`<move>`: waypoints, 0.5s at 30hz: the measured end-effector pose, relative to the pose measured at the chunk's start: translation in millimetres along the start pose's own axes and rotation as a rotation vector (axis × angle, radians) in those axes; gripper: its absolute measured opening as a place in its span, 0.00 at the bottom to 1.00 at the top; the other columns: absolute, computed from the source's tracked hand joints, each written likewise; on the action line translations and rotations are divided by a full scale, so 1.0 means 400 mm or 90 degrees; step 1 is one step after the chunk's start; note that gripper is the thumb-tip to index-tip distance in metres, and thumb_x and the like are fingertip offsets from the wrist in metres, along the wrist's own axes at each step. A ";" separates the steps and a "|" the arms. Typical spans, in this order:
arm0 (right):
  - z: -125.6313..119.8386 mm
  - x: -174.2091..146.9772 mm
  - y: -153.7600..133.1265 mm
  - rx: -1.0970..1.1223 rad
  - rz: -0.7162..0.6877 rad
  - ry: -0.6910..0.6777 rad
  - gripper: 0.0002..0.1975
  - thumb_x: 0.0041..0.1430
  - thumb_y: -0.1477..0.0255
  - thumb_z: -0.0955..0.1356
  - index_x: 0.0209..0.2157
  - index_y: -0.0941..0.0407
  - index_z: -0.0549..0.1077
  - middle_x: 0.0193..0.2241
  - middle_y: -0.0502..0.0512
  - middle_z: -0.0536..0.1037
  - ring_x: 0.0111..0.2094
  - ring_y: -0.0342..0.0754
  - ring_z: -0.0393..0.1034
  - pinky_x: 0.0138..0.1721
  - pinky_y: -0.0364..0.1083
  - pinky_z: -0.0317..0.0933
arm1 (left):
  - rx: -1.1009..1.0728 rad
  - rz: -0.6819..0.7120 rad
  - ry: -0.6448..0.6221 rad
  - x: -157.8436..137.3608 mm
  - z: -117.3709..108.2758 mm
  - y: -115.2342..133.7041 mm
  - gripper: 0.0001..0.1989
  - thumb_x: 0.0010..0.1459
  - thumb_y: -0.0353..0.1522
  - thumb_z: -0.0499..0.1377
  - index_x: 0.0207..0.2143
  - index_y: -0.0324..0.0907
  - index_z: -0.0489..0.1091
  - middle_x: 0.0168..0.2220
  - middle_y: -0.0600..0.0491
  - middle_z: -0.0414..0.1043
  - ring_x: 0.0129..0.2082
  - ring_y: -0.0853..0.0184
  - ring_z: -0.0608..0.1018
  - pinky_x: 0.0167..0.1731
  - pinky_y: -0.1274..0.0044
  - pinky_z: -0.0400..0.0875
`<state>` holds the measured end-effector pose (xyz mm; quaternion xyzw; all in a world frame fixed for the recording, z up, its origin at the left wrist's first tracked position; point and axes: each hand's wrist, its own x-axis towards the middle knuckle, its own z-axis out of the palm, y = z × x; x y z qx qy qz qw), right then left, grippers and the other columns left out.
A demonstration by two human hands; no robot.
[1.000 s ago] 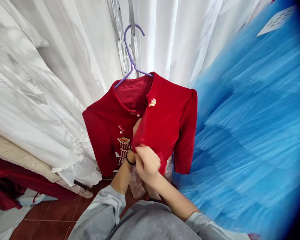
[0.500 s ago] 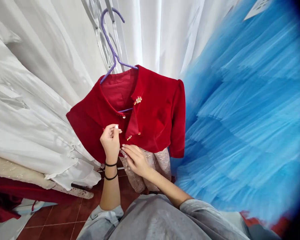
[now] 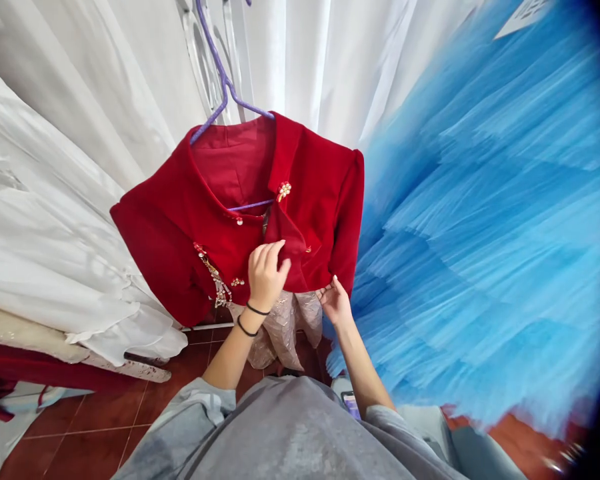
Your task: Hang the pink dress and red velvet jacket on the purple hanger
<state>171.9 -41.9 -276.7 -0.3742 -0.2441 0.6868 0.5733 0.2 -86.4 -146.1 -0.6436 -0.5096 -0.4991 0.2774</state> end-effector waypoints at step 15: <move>0.132 -0.156 -0.066 -0.566 -0.253 0.120 0.22 0.56 0.63 0.67 0.16 0.58 0.60 0.14 0.46 0.54 0.20 0.38 0.44 0.25 0.42 0.42 | -0.185 -0.431 0.100 0.047 -0.153 -0.106 0.09 0.59 0.36 0.59 0.35 0.39 0.71 0.28 0.53 0.74 0.27 0.73 0.76 0.28 0.83 0.70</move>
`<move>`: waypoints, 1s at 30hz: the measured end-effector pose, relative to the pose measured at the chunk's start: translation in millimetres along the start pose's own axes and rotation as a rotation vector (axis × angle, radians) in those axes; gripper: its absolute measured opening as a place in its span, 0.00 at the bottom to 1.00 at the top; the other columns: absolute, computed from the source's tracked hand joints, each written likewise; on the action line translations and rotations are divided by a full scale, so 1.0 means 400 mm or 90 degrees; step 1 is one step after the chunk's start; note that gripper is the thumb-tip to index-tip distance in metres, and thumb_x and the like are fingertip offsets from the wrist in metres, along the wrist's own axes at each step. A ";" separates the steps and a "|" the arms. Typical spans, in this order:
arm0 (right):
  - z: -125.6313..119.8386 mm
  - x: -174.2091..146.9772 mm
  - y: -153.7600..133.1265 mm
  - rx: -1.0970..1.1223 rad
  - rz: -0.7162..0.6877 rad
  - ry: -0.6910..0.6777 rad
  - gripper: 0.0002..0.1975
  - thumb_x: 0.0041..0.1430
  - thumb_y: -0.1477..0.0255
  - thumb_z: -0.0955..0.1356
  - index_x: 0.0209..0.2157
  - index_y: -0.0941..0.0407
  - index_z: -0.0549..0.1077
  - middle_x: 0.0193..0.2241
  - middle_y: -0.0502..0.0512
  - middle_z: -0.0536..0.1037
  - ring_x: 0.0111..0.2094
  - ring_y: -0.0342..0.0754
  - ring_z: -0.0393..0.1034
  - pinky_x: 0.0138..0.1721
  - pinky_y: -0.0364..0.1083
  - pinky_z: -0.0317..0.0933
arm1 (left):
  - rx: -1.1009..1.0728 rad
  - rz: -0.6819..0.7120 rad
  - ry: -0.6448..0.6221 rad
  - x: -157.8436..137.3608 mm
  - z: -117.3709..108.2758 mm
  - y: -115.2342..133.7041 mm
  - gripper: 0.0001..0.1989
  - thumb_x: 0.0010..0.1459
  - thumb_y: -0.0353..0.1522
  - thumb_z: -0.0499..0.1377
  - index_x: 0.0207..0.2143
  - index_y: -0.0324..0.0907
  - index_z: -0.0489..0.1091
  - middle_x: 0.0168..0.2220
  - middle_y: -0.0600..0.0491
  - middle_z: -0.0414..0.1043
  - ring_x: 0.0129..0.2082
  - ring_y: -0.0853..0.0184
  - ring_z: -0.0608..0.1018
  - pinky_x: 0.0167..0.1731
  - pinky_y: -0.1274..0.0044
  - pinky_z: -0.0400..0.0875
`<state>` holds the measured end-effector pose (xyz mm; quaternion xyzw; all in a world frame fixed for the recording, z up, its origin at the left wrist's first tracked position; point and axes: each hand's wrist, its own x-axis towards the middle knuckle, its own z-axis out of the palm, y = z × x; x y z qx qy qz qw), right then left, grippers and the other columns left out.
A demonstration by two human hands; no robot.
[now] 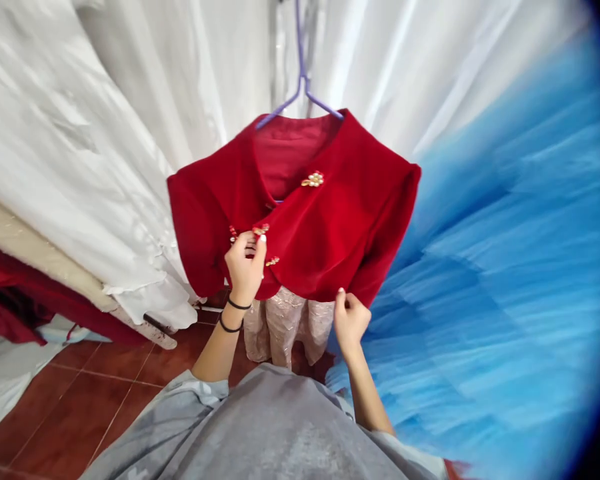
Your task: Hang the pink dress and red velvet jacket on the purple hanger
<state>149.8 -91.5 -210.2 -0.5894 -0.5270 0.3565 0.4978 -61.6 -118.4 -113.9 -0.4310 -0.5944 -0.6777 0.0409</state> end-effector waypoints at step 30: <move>0.118 0.031 -0.494 -0.180 -0.701 0.096 0.12 0.65 0.66 0.63 0.42 0.58 0.73 0.35 0.57 0.76 0.38 0.47 0.70 0.51 0.52 0.59 | -0.038 -0.088 -0.126 -0.004 -0.021 -0.013 0.09 0.59 0.36 0.58 0.33 0.39 0.72 0.27 0.53 0.75 0.21 0.74 0.71 0.23 0.81 0.63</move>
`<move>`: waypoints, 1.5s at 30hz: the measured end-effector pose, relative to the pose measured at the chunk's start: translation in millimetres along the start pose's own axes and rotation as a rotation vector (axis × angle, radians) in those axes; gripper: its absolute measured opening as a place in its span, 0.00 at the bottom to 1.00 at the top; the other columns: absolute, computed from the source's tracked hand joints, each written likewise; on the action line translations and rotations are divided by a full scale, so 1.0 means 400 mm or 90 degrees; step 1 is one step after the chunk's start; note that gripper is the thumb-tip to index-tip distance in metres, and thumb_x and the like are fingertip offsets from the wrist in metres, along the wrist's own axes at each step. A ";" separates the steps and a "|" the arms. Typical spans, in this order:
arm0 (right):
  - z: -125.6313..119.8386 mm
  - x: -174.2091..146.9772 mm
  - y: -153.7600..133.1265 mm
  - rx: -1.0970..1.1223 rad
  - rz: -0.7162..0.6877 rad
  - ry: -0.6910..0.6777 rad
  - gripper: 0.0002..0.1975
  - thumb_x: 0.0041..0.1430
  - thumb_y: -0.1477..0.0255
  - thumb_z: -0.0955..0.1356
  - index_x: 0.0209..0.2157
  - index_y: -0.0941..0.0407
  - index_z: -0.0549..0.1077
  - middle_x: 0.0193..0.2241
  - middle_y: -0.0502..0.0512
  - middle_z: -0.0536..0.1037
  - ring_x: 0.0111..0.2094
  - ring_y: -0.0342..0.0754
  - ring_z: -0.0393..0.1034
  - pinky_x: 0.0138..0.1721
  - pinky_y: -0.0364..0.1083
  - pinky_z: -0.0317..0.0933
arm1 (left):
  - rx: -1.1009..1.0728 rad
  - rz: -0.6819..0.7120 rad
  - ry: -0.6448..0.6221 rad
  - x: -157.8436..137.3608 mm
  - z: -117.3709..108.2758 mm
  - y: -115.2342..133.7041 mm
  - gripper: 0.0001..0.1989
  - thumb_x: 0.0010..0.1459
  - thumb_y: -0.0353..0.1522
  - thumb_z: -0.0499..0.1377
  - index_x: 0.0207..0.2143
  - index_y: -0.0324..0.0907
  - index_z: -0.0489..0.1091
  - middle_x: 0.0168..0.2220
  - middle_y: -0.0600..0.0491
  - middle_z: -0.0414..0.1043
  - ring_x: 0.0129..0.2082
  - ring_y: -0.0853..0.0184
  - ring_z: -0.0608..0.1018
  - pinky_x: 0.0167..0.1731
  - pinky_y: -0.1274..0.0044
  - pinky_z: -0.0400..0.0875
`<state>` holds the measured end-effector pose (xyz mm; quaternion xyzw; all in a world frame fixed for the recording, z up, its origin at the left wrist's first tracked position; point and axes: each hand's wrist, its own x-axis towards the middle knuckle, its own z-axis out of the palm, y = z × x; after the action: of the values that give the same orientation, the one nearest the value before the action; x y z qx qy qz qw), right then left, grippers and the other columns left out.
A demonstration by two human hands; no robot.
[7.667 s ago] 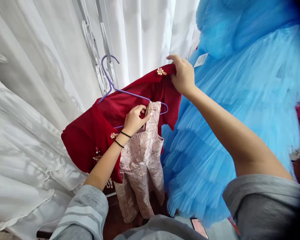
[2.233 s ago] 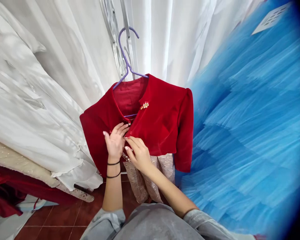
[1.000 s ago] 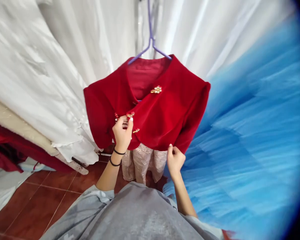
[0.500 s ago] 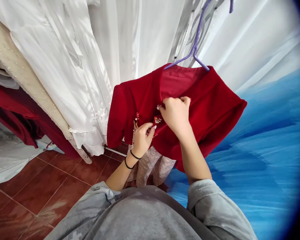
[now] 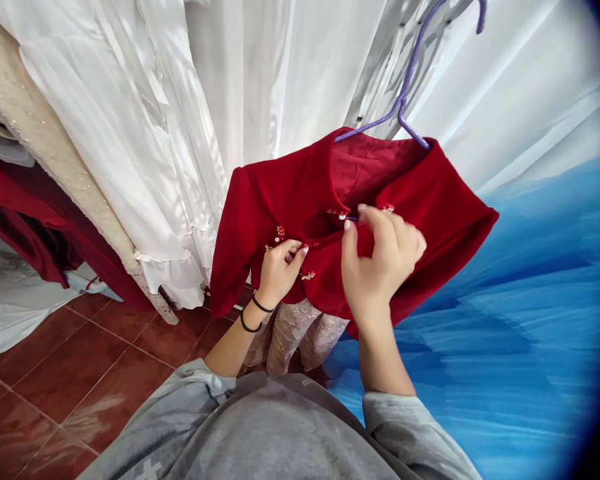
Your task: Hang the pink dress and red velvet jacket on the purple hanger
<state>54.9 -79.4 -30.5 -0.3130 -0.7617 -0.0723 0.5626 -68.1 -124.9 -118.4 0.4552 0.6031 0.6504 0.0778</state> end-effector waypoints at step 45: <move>0.104 -0.653 0.271 0.742 0.976 -0.167 0.23 0.46 0.54 0.73 0.26 0.55 0.59 0.19 0.44 0.63 0.20 0.37 0.61 0.20 0.36 0.58 | 0.104 0.144 0.101 0.175 -0.044 -0.013 0.03 0.49 0.24 0.63 0.25 0.38 0.74 0.21 0.59 0.55 0.22 0.76 0.61 0.25 0.81 0.56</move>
<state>126.2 -77.6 -307.4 -0.4019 -0.3242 0.7379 0.4346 -122.6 -90.6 -85.6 0.4719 0.6035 0.6376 -0.0810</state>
